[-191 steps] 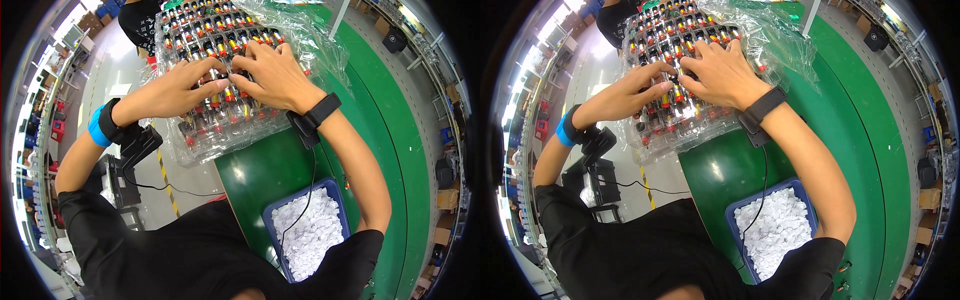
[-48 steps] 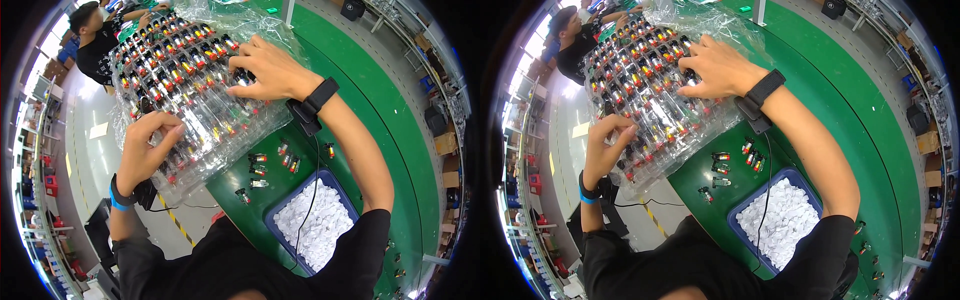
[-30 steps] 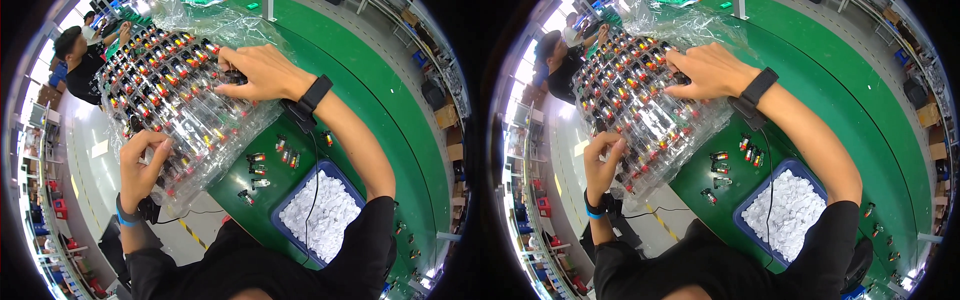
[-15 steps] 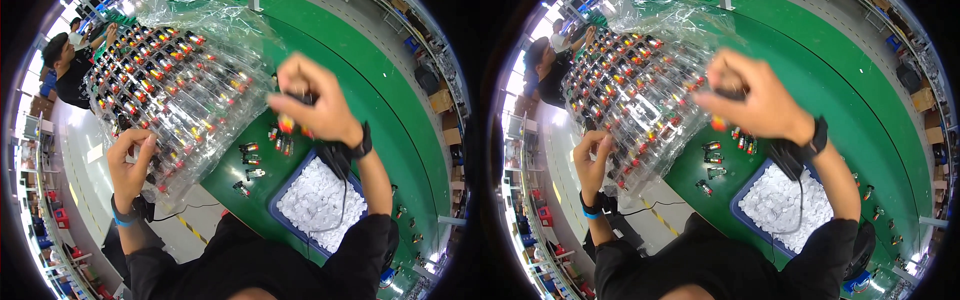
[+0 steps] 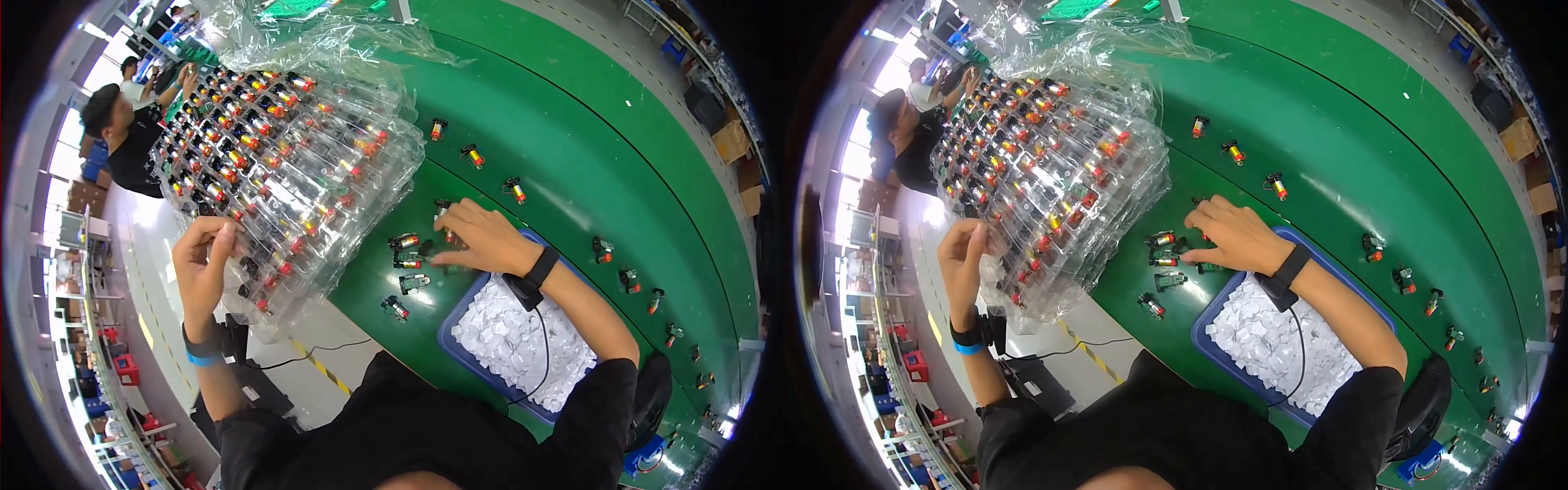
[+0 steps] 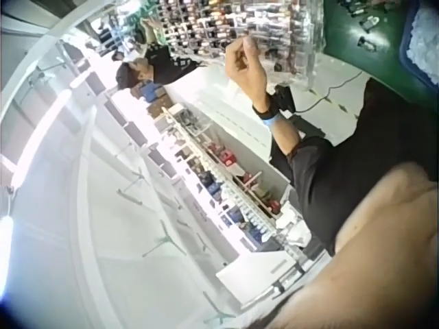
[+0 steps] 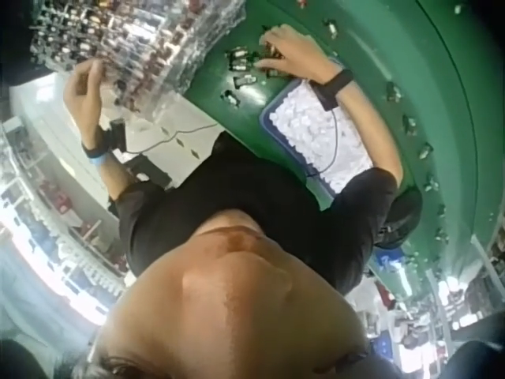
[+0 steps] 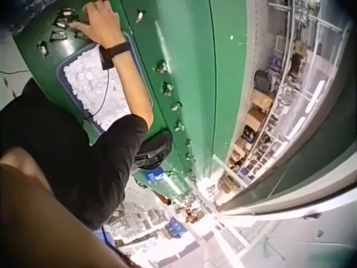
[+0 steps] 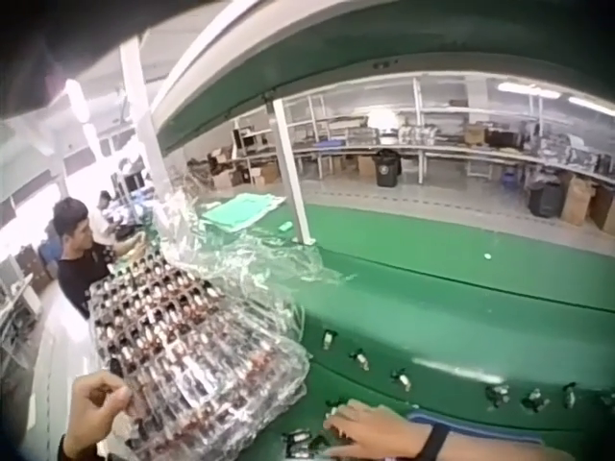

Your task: The person assembles electronic components by hand, picking up a battery and a circuit board, fitting them together, and wrapping them with tape. After completing each assembly, the person places it into a plastic tray and reaches for more components.

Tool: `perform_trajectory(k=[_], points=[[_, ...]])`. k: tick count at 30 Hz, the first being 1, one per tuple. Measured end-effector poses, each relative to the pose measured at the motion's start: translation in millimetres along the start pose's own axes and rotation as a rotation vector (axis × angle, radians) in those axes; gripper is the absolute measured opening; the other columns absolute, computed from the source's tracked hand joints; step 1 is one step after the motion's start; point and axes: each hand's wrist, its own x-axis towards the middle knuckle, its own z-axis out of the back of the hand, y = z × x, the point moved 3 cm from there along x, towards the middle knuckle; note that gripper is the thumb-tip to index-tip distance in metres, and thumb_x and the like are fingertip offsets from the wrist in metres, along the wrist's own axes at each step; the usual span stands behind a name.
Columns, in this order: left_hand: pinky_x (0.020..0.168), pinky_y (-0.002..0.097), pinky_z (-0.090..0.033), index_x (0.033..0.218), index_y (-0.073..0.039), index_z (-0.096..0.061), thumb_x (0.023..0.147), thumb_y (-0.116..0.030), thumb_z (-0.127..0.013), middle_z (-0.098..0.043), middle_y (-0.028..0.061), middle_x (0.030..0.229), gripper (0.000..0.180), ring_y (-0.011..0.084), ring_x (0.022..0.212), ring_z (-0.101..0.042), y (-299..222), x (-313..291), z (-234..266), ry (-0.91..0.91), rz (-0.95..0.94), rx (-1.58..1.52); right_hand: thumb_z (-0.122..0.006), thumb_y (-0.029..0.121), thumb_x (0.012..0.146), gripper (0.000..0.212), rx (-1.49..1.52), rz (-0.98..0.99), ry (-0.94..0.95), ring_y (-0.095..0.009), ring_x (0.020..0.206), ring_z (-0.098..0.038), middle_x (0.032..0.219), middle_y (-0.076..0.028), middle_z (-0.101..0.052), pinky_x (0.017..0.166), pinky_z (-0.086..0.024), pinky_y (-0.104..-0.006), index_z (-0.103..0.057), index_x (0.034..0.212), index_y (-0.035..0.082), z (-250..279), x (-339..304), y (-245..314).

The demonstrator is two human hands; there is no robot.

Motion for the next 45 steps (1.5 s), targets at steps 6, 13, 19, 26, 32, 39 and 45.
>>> perform_trajectory(k=[6,13,19,26,32,39,45], points=[[0.069,0.0244,-0.047,0.104,0.000,-0.066,0.103,-0.020,-0.057,-0.066,0.0017,0.086,0.022,0.0075,0.078,-0.059,-8,41,45,-0.007,-0.060,0.131,-0.072,0.026,0.089,0.023,0.027,0.068,0.023,-0.025,0.079,-0.063,0.086,-0.005,-0.066,0.069,-0.051,-0.0360,-0.066,0.096,0.005,72,27,32],[0.074,0.0381,-0.051,0.113,-0.001,-0.063,0.098,-0.026,-0.062,-0.066,0.0169,0.097,0.029,0.0304,0.083,-0.065,15,62,65,-0.152,-0.236,0.835,-0.063,0.022,0.094,0.022,-0.008,0.496,-0.053,-0.032,0.101,-0.060,0.104,-0.012,-0.062,0.087,-0.048,-0.0417,-0.062,0.109,0.006,94,193,125],[0.073,0.0466,-0.050,0.123,-0.005,-0.058,0.094,-0.038,-0.064,-0.059,0.0209,0.099,0.045,0.0407,0.085,-0.063,17,52,41,-0.044,-0.221,0.919,-0.060,0.024,0.095,0.030,-0.217,0.536,0.060,-0.035,0.112,-0.056,0.116,-0.014,-0.059,0.093,-0.047,-0.0465,-0.058,0.122,0.012,26,302,126],[0.068,0.0480,-0.051,0.129,-0.009,-0.054,0.091,-0.040,-0.065,-0.058,0.0214,0.099,0.050,0.0412,0.081,-0.064,30,57,40,-0.078,-0.098,0.905,-0.056,0.031,0.095,0.038,-0.372,0.343,0.073,-0.042,0.118,-0.052,0.121,-0.016,-0.057,0.093,-0.044,-0.0590,-0.054,0.130,0.016,4,322,158],[0.066,0.0477,-0.052,0.125,-0.008,-0.053,0.088,-0.036,-0.067,-0.058,0.0198,0.099,0.049,0.0410,0.075,-0.064,22,57,37,-0.156,-0.145,0.912,-0.056,0.035,0.093,0.044,-0.338,0.282,0.163,-0.043,0.119,-0.051,0.124,-0.019,-0.057,0.096,-0.044,-0.0601,-0.051,0.131,0.014,10,323,152],[0.066,0.0440,-0.051,0.108,-0.005,-0.052,0.085,-0.031,-0.073,-0.062,0.0147,0.097,0.041,0.0370,0.077,-0.064,22,57,35,-0.168,-0.265,0.691,-0.060,0.039,0.089,0.048,-0.302,0.257,0.341,-0.043,0.122,-0.054,0.131,-0.022,-0.057,0.099,-0.047,-0.0538,-0.059,0.128,0.010,5,341,152],[0.070,0.0391,-0.051,0.108,-0.004,-0.051,0.084,-0.035,-0.076,-0.066,0.0143,0.095,0.046,0.0333,0.083,-0.066,21,53,37,-0.144,-0.140,0.616,-0.061,0.036,0.090,0.038,-0.341,0.315,0.217,-0.043,0.104,-0.063,0.116,-0.025,-0.060,0.091,-0.050,-0.0492,-0.063,0.115,0.007,-1,335,149]])
